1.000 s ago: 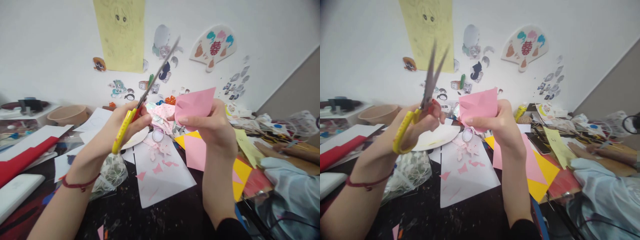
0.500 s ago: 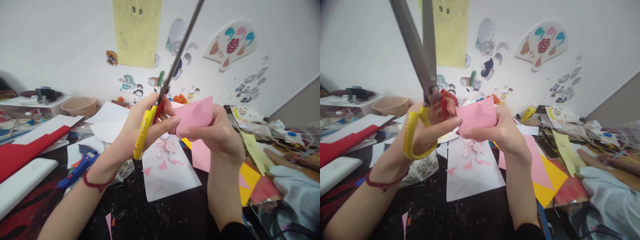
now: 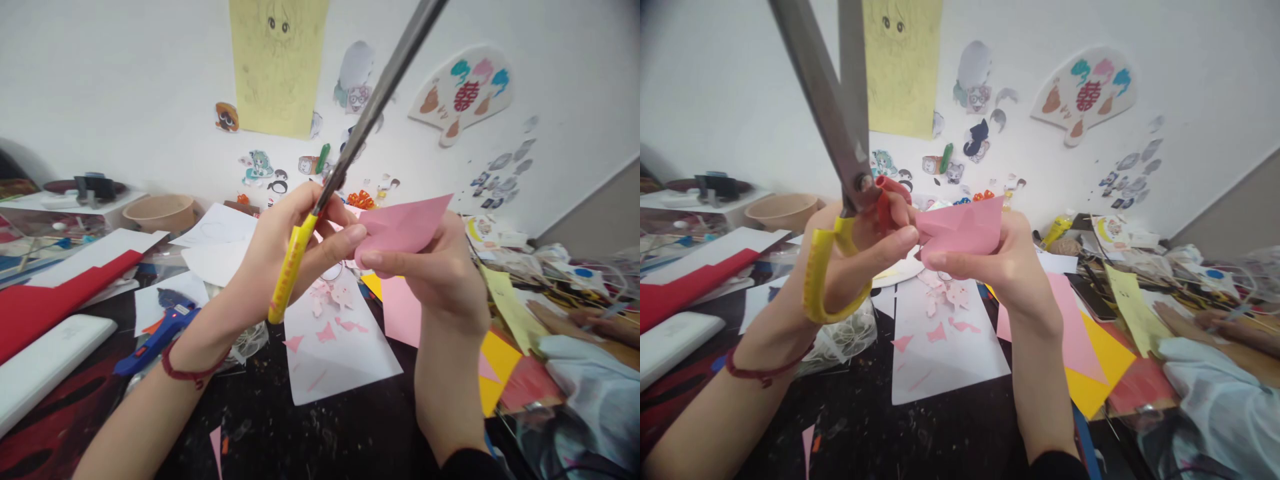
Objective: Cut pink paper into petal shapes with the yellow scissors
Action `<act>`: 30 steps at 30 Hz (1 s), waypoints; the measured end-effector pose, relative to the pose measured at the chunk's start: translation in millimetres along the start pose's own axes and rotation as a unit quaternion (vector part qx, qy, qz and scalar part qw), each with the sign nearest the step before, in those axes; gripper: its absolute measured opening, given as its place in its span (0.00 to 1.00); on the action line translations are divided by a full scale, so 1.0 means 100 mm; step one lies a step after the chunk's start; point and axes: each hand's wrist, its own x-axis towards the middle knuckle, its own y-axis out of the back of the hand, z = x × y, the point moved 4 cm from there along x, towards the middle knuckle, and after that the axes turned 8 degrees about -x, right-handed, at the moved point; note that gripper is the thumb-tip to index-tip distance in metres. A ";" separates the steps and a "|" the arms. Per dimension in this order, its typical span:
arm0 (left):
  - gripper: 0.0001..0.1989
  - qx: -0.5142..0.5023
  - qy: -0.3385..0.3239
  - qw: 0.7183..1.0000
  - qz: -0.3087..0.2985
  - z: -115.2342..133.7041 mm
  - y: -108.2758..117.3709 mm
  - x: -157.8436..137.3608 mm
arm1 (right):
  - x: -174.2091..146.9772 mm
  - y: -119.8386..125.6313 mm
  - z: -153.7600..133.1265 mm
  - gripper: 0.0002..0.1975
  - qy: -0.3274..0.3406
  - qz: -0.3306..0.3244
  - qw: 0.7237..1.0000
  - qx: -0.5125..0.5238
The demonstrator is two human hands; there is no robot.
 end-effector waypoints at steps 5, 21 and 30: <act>0.14 0.031 0.022 0.999 0.002 0.04 0.01 -0.02 | -0.01 -0.02 -0.04 0.10 0.028 0.027 0.999 -0.012; 0.14 0.100 -0.023 0.992 0.071 0.06 0.10 -0.02 | 0.02 -0.09 0.02 0.06 0.022 0.048 0.995 -0.084; 0.15 0.146 -0.021 0.986 0.078 0.05 0.12 -0.01 | 0.09 -0.14 0.07 0.06 0.087 0.123 0.987 -0.063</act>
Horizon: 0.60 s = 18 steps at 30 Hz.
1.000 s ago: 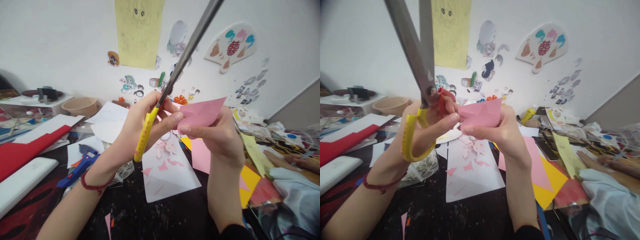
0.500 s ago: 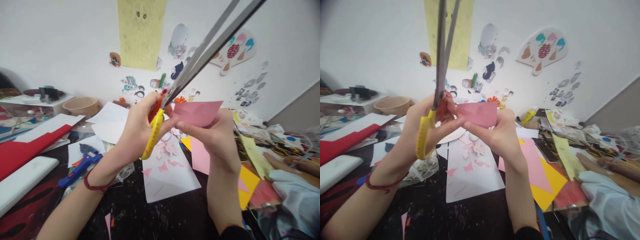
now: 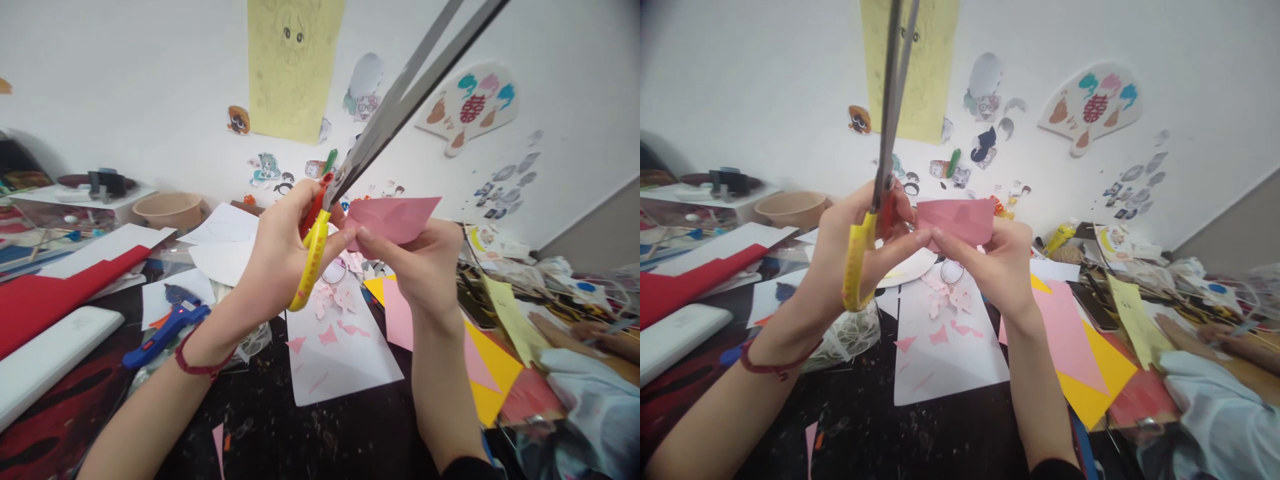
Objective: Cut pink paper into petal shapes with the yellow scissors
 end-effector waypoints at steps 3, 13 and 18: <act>0.15 -0.060 0.011 0.998 0.002 -0.01 -0.01 0.01 | 0.01 0.00 0.02 0.11 -0.001 0.003 1.000 0.016; 0.14 -0.144 0.026 0.989 -0.033 -0.03 -0.04 0.00 | 0.02 -0.05 0.09 0.15 -0.048 -0.103 0.986 0.123; 0.15 -0.116 0.003 0.993 -0.019 -0.01 -0.05 0.02 | 0.01 -0.05 0.08 0.16 -0.046 -0.069 0.992 0.097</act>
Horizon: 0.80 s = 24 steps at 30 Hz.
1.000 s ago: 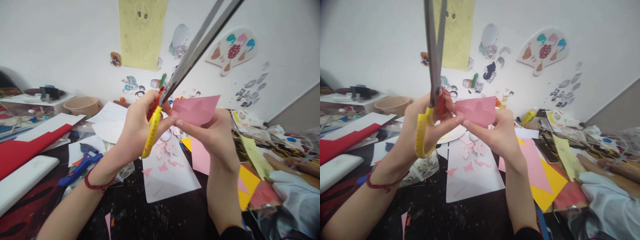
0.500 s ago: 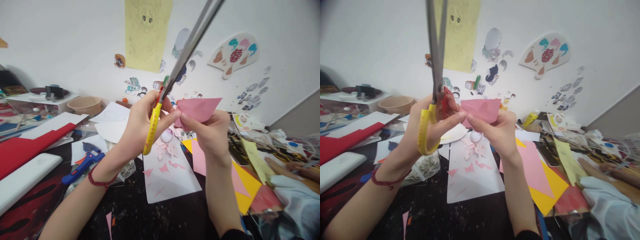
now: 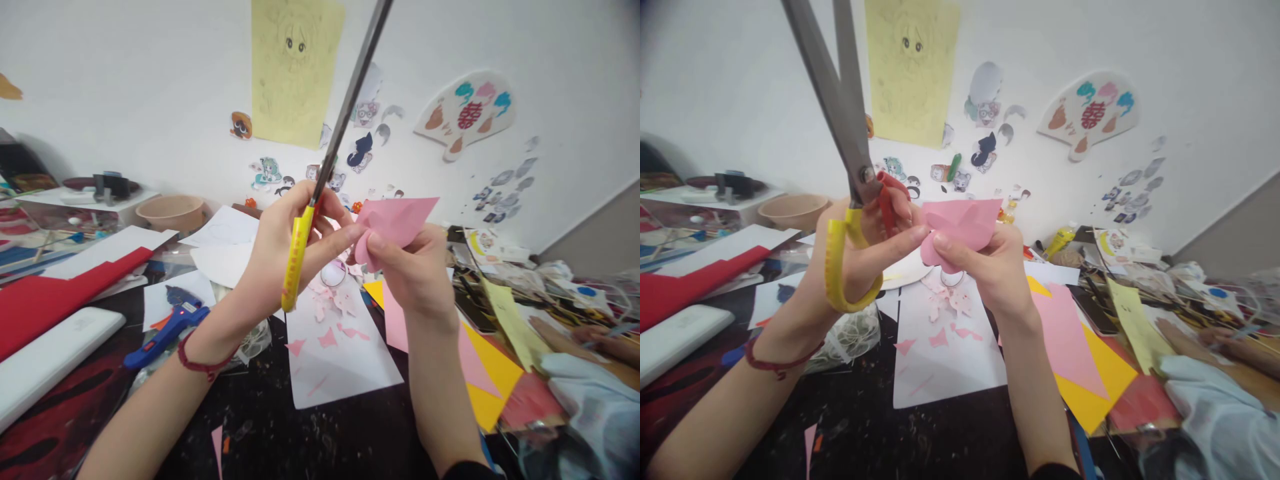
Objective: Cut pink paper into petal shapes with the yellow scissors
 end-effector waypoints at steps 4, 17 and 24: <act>0.15 0.087 -0.024 0.996 0.021 0.08 0.08 0.02 | -0.01 0.06 -0.08 0.13 0.051 0.120 0.990 -0.050; 0.17 0.321 0.060 0.933 -0.152 -0.05 0.09 0.05 | -0.14 0.39 -0.33 0.05 0.184 0.332 0.924 -0.036; 0.16 0.280 0.063 0.942 -0.172 -0.02 -0.03 0.03 | -0.11 0.35 -0.26 0.04 0.215 0.277 0.934 -0.062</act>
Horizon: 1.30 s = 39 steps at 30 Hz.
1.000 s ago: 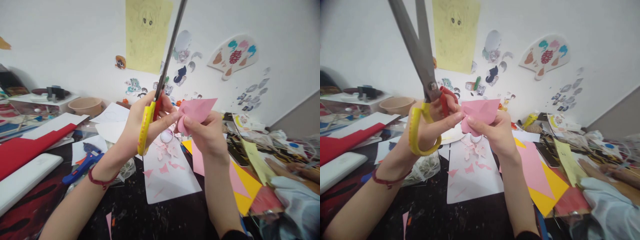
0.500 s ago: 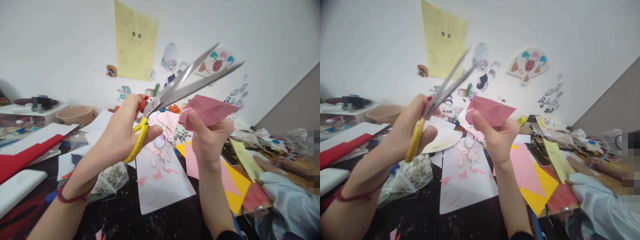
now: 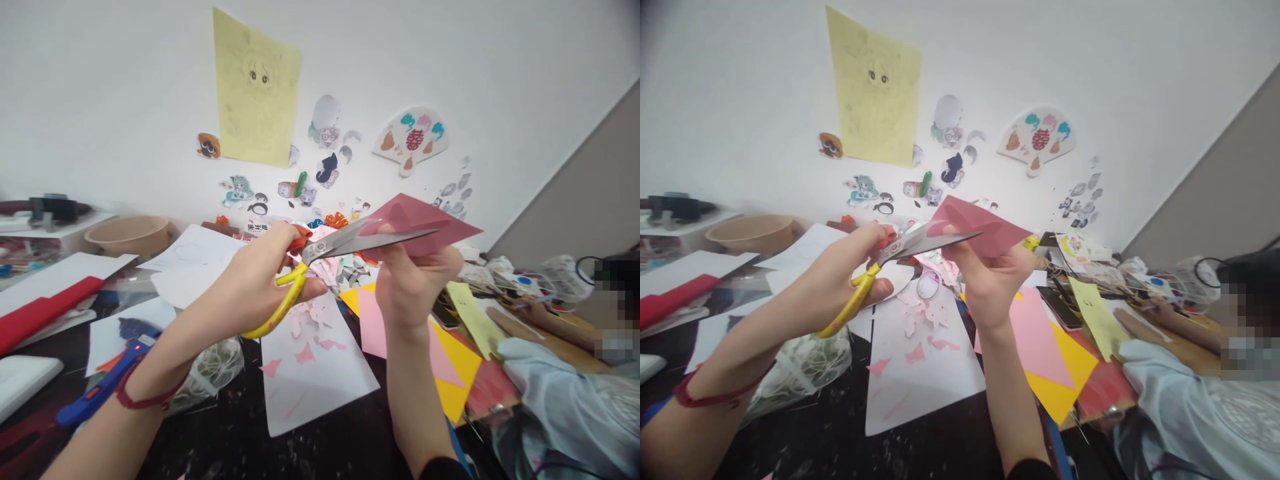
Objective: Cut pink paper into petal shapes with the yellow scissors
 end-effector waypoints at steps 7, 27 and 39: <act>0.19 0.003 0.012 1.000 -0.001 -0.01 0.02 -0.01 | 0.00 0.01 -0.01 0.06 0.048 -0.010 0.999 0.001; 0.18 0.031 0.036 0.999 0.008 0.00 0.07 -0.04 | 0.03 -0.02 -0.06 0.14 0.136 -0.063 0.988 -0.043; 0.18 0.100 -0.003 0.995 0.025 0.05 0.08 -0.07 | 0.03 0.03 -0.05 0.11 0.104 -0.065 0.990 -0.063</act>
